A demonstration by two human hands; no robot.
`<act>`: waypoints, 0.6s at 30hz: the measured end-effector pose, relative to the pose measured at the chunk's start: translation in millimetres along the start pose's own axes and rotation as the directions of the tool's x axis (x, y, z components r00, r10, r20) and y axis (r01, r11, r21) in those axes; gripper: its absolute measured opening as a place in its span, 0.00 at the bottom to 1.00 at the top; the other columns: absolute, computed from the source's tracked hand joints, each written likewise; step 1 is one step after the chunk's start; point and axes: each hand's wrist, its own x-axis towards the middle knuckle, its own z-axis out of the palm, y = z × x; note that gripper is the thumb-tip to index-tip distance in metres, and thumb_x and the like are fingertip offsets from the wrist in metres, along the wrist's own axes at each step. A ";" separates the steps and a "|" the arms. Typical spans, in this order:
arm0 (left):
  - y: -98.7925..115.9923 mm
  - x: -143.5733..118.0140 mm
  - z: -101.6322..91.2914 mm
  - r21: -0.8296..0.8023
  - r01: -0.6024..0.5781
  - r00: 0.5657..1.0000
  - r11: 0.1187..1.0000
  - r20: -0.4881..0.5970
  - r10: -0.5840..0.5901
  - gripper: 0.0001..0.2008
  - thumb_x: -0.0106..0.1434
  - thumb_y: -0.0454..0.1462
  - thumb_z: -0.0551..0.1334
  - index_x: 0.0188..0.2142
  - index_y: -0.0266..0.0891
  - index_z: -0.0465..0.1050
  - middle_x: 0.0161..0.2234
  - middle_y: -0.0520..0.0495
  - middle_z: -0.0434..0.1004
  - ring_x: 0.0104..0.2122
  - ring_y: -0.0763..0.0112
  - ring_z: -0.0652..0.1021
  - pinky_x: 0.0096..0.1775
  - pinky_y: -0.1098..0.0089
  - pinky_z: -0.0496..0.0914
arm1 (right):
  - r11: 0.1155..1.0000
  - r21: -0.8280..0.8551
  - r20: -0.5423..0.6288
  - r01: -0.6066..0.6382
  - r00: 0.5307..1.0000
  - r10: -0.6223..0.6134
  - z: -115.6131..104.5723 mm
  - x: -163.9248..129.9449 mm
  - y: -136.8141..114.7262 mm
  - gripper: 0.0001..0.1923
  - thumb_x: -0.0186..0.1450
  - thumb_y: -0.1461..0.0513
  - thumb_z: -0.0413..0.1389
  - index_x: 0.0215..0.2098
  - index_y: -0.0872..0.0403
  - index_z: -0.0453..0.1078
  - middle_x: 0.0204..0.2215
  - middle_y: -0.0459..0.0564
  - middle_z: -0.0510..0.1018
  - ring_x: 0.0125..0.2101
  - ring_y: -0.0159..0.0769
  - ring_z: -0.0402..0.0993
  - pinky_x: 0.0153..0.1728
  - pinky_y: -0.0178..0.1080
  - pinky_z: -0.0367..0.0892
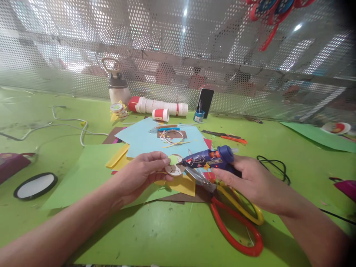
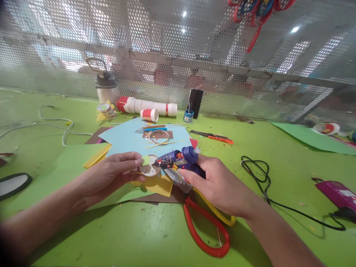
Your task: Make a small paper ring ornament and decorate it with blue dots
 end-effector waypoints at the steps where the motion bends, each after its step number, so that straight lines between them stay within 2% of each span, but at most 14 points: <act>1: 0.2 0.2 0.1 0.002 -0.001 1.000 1.000 0.000 0.001 0.07 0.61 0.35 0.66 0.28 0.34 0.73 0.31 0.46 0.78 0.35 0.69 0.77 0.39 0.69 0.75 | 1.000 0.011 0.006 0.001 1.000 -0.001 0.0 -0.1 0.2 0.17 0.69 0.49 0.51 0.42 0.52 0.74 0.41 0.50 0.83 0.40 0.44 0.79 0.39 0.40 0.74; 4: 0.6 0.4 -0.1 0.007 -0.004 1.000 1.000 0.008 0.004 0.07 0.61 0.35 0.66 0.27 0.35 0.73 0.31 0.46 0.78 0.36 0.68 0.78 0.39 0.69 0.75 | 1.000 -0.009 0.017 -0.006 1.000 0.007 0.9 0.4 -0.2 0.17 0.69 0.49 0.51 0.43 0.52 0.74 0.41 0.50 0.83 0.41 0.45 0.78 0.40 0.41 0.74; 10: -0.5 0.5 -1.3 0.018 -0.005 1.000 1.000 0.016 0.004 0.08 0.62 0.36 0.66 0.28 0.35 0.73 0.31 0.47 0.77 0.34 0.71 0.76 0.40 0.70 0.75 | 1.000 -0.012 -0.009 0.003 1.000 -0.003 0.1 1.2 -0.8 0.18 0.68 0.49 0.52 0.42 0.52 0.74 0.41 0.50 0.83 0.39 0.43 0.79 0.40 0.41 0.74; 14: 0.0 0.1 -1.2 0.014 -0.004 1.000 1.000 0.015 0.004 0.08 0.62 0.35 0.66 0.28 0.35 0.73 0.31 0.47 0.77 0.34 0.71 0.76 0.39 0.70 0.74 | 1.000 -0.016 0.009 -0.021 1.000 0.021 -1.9 -2.2 1.5 0.19 0.69 0.48 0.51 0.42 0.53 0.74 0.40 0.50 0.83 0.38 0.43 0.79 0.37 0.40 0.74; 18: 0.9 -0.5 -0.5 0.017 -0.007 1.000 1.000 0.011 0.007 0.08 0.61 0.36 0.66 0.27 0.35 0.73 0.30 0.46 0.78 0.34 0.70 0.77 0.39 0.70 0.74 | 1.000 -0.004 0.024 -0.018 1.000 0.018 0.0 -2.6 0.4 0.19 0.69 0.48 0.51 0.43 0.53 0.74 0.41 0.50 0.83 0.38 0.43 0.79 0.39 0.40 0.74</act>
